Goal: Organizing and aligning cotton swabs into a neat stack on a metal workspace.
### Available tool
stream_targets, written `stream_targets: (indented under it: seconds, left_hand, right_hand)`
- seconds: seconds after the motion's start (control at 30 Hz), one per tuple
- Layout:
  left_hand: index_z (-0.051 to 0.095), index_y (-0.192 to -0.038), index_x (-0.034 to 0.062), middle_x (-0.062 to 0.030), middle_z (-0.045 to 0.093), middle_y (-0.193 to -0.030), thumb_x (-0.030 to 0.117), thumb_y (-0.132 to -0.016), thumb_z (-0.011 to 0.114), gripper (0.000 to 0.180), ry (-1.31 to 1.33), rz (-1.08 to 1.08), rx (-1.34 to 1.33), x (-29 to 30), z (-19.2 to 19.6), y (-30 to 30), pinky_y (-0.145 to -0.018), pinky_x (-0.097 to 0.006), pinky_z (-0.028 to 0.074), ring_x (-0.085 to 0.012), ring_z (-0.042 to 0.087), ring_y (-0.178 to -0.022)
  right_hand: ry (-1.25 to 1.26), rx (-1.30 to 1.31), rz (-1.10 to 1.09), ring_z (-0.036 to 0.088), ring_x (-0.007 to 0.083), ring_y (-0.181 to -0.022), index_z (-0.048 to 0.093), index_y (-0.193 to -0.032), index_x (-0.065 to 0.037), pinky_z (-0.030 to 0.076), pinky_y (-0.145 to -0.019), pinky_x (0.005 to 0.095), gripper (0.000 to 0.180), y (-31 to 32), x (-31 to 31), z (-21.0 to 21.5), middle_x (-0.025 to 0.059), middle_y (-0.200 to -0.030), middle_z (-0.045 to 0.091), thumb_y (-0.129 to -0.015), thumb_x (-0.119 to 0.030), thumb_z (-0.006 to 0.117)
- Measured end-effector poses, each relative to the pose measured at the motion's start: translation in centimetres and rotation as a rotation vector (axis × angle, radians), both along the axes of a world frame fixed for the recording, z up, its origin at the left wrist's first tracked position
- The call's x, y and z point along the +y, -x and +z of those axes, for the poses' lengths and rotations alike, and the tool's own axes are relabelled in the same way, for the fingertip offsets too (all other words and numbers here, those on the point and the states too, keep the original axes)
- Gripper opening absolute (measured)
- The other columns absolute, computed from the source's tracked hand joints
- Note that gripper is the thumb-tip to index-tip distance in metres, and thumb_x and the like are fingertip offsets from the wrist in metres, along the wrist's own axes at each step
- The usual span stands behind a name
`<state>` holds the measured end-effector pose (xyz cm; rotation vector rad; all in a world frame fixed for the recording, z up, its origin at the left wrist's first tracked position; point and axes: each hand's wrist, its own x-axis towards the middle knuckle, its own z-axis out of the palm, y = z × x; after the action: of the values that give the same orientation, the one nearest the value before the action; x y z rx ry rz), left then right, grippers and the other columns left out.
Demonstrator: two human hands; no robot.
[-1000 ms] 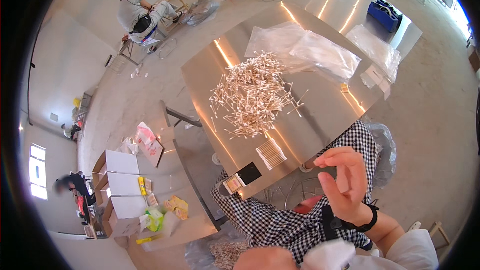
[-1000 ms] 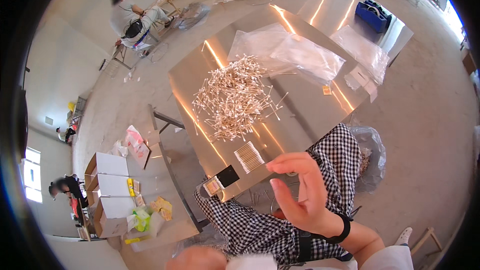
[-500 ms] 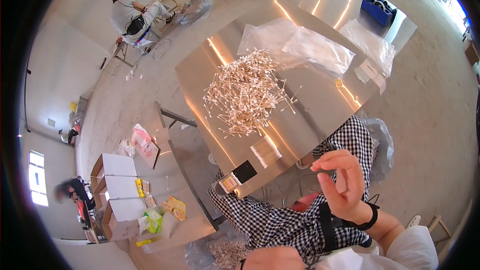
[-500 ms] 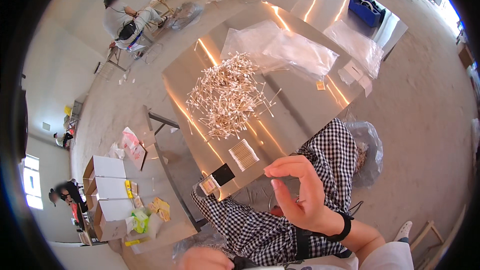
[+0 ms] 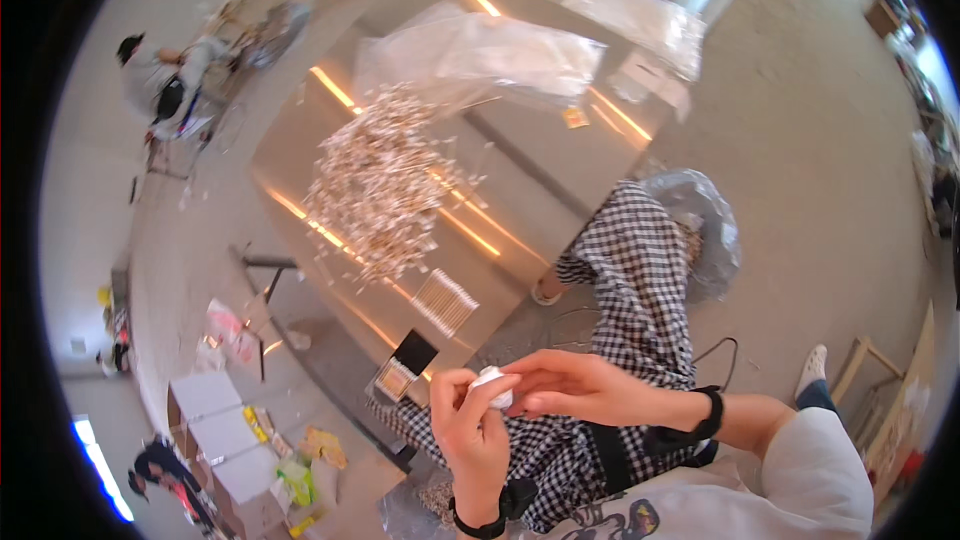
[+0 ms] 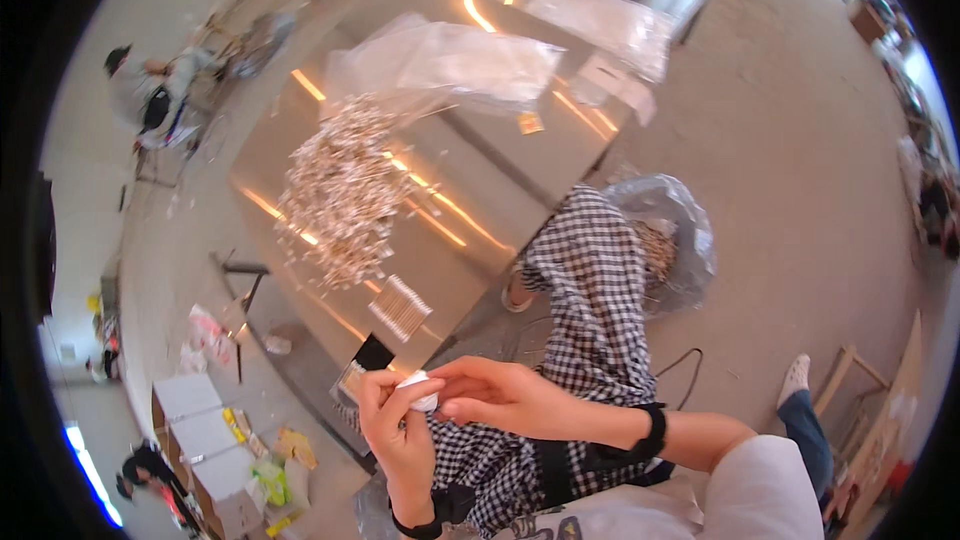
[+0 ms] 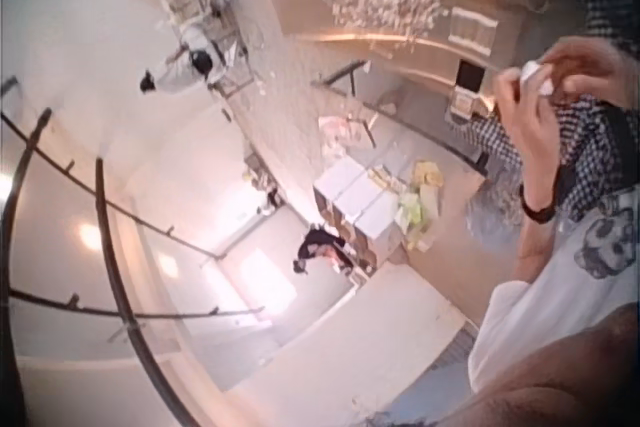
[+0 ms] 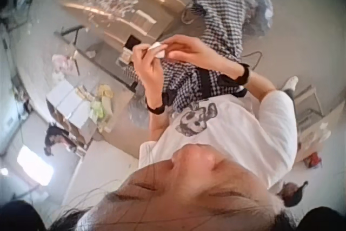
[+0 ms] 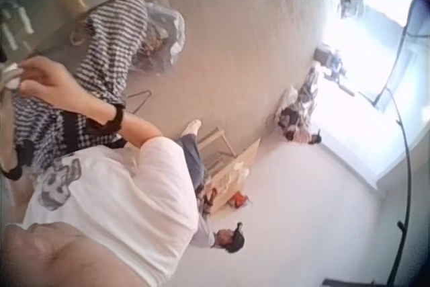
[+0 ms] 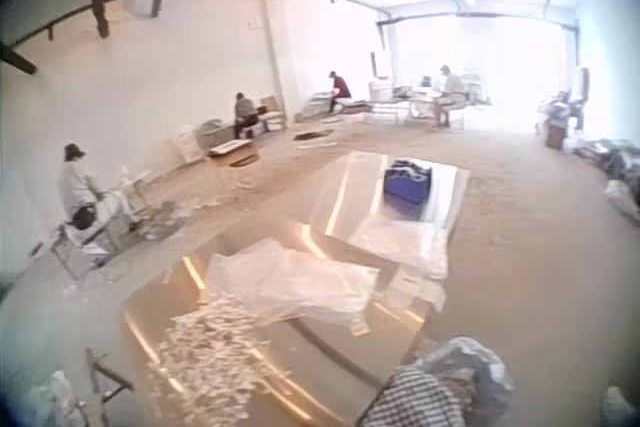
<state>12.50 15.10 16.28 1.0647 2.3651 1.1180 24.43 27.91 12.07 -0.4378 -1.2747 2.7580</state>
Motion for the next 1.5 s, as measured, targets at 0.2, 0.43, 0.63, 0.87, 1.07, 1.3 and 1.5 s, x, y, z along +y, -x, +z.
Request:
stream_targets:
  seconds: [0.2, 0.43, 0.63, 0.87, 1.07, 1.3, 1.5]
  left_hand:
    - [0.063, -0.129, 0.0003, -0.0188, 0.055, -0.109, -0.007, -0.087, 0.056, 0.044, 0.037, -0.139, -0.024, 1.8, -1.8, -2.4, -0.091, -0.041, 0.047, -0.0336, 0.055, -0.106]
    - [0.056, -0.125, -0.0061, -0.0132, 0.068, -0.106, -0.001, -0.093, 0.066, 0.034, -0.108, 0.167, -0.415, 3.7, -4.5, -2.8, -0.086, -0.028, 0.055, -0.0181, 0.068, -0.096]
    - [0.056, -0.116, -0.0027, -0.0099, 0.071, -0.091, 0.01, -0.096, 0.067, 0.026, 0.107, 0.024, -0.815, 7.3, -3.5, -2.8, -0.066, -0.022, 0.054, -0.013, 0.069, -0.079]
    - [0.062, -0.116, 0.0018, -0.003, 0.065, -0.083, 0.014, -0.092, 0.07, 0.028, 0.221, -0.473, -0.572, 12.8, -8.1, -7.6, -0.067, -0.024, 0.047, -0.0085, 0.058, -0.073]
    - [0.058, -0.108, 0.0024, -0.0092, 0.054, -0.096, 0.017, -0.084, 0.076, 0.034, 0.338, -0.712, -0.326, 15.3, -13.2, -9.8, -0.082, -0.035, 0.047, -0.0232, 0.055, -0.088]
    - [0.056, -0.106, 0.0042, -0.0088, 0.052, -0.096, 0.015, -0.082, 0.076, 0.033, 0.379, -0.686, -0.388, 16.3, -13.4, -9.6, -0.079, -0.036, 0.046, -0.0243, 0.053, -0.085]
    - [0.058, -0.11, 0.0044, -0.0084, 0.051, -0.092, 0.017, -0.081, 0.077, 0.037, 0.377, -0.713, -0.454, 17.0, -12.8, -9.9, -0.078, -0.036, 0.045, -0.0241, 0.053, -0.084]
  right_hand:
    - [0.025, -0.172, -0.129, 0.066, 0.0088, -0.097, 0.057, -0.133, 0.0, 0.056, -0.074, 0.0231, 0.035, -0.3, 1.7, -3.1, 0.0072, -0.109, 0.071, -0.101, -0.013, 0.059]
    - [-0.609, -0.045, -0.276, 0.069, 0.0227, -0.085, 0.057, -0.136, -0.002, 0.056, -0.072, 0.0318, 0.047, -1.5, 2.6, -3.9, 0.0139, -0.105, 0.067, -0.089, -0.001, 0.065]
    - [-0.997, -0.107, -0.422, 0.069, 0.0255, -0.084, 0.069, -0.115, -0.006, 0.056, -0.071, 0.0331, 0.028, -6.6, 6.4, -6.7, 0.0091, -0.096, 0.069, -0.087, -0.002, 0.07]
    - [-0.556, -0.931, -0.808, 0.065, 0.0123, -0.075, 0.071, -0.105, 0.001, 0.053, -0.068, 0.0288, 0.019, -22.2, 17.8, -22.8, 0.0063, -0.086, 0.072, -0.094, -0.013, 0.065]
    - [-0.532, -1.163, -0.86, 0.07, 0.013, -0.085, 0.07, -0.114, 0.002, 0.056, -0.07, 0.0293, 0.029, -27.0, 22.2, -38.6, 0.0077, -0.092, 0.075, -0.091, -0.016, 0.068]
    - [0.091, -0.964, -1.058, 0.07, 0.0238, -0.09, 0.066, -0.118, 0.0, 0.058, -0.083, 0.0375, 0.029, -24.2, 24.8, -45.9, 0.0096, -0.104, 0.072, -0.092, -0.013, 0.065]
    - [0.468, -0.674, -1.462, 0.061, 0.0332, -0.115, 0.051, -0.126, 0.004, 0.052, -0.102, 0.0442, 0.029, -23.0, 26.8, -49.4, 0.0179, -0.123, 0.06, -0.098, -0.002, 0.049]
